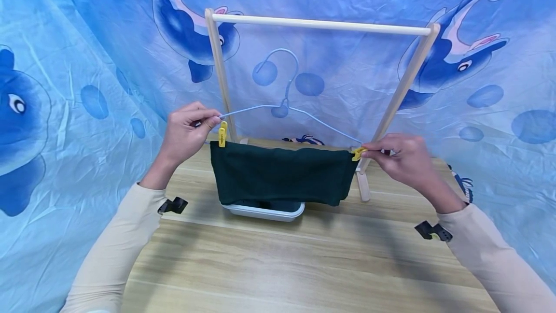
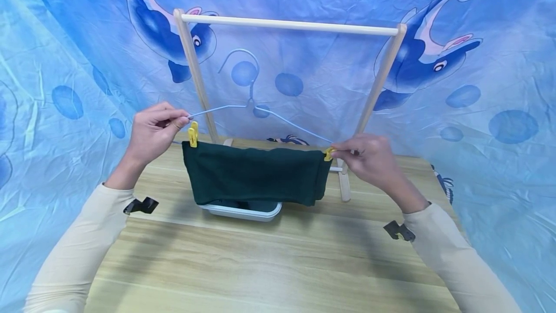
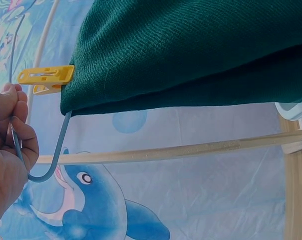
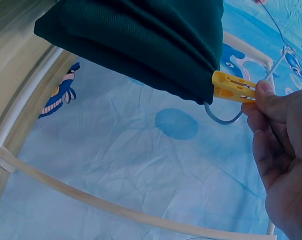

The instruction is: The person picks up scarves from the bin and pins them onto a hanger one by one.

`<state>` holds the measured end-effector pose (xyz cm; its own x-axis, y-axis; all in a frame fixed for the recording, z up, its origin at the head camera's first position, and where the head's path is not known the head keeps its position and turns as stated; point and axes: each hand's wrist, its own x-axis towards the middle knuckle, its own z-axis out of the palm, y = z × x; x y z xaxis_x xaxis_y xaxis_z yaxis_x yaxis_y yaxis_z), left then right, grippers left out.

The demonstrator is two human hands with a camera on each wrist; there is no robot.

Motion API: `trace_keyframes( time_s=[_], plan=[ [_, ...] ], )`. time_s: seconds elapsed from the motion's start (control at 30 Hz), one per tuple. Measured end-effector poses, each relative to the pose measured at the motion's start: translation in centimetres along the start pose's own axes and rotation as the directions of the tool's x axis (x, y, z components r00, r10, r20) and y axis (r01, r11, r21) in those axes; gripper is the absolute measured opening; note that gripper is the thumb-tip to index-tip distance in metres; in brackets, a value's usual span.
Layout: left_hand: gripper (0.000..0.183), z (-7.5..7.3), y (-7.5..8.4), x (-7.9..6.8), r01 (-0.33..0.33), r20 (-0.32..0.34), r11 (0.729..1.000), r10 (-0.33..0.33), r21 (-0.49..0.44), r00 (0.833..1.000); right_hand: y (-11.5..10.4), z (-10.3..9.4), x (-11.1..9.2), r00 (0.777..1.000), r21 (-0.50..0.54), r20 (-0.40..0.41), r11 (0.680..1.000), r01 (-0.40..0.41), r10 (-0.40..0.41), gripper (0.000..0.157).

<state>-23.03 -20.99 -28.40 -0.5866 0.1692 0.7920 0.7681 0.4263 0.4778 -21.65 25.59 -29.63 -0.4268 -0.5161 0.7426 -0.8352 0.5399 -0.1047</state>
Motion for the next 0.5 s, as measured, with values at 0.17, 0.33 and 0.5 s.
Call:
trace_keyframes(
  time_s=[0.17, 0.33, 0.5],
  plan=[
    [0.007, -0.04, 0.12, -0.05, -0.012, 0.002, 1.000, 0.012, -0.002, 1.000, -0.12, 0.38, 0.32, 0.998, -0.046, 0.018, 0.997, 0.054, -0.053, 0.021],
    [0.008, -0.05, 0.19, -0.11, -0.033, 0.006, 0.999, 0.033, -0.013, 0.999, -0.15, 0.84, 0.39, 0.997, -0.052, 0.044, 0.996, 0.067, -0.065, 0.023],
    [0.008, -0.13, 0.14, -0.20, -0.041, 0.014, 0.999, 0.041, -0.008, 0.999, -0.37, 0.97, 0.44, 0.996, -0.038, 0.070, 0.998, 0.055, -0.052, 0.031]
  ],
)
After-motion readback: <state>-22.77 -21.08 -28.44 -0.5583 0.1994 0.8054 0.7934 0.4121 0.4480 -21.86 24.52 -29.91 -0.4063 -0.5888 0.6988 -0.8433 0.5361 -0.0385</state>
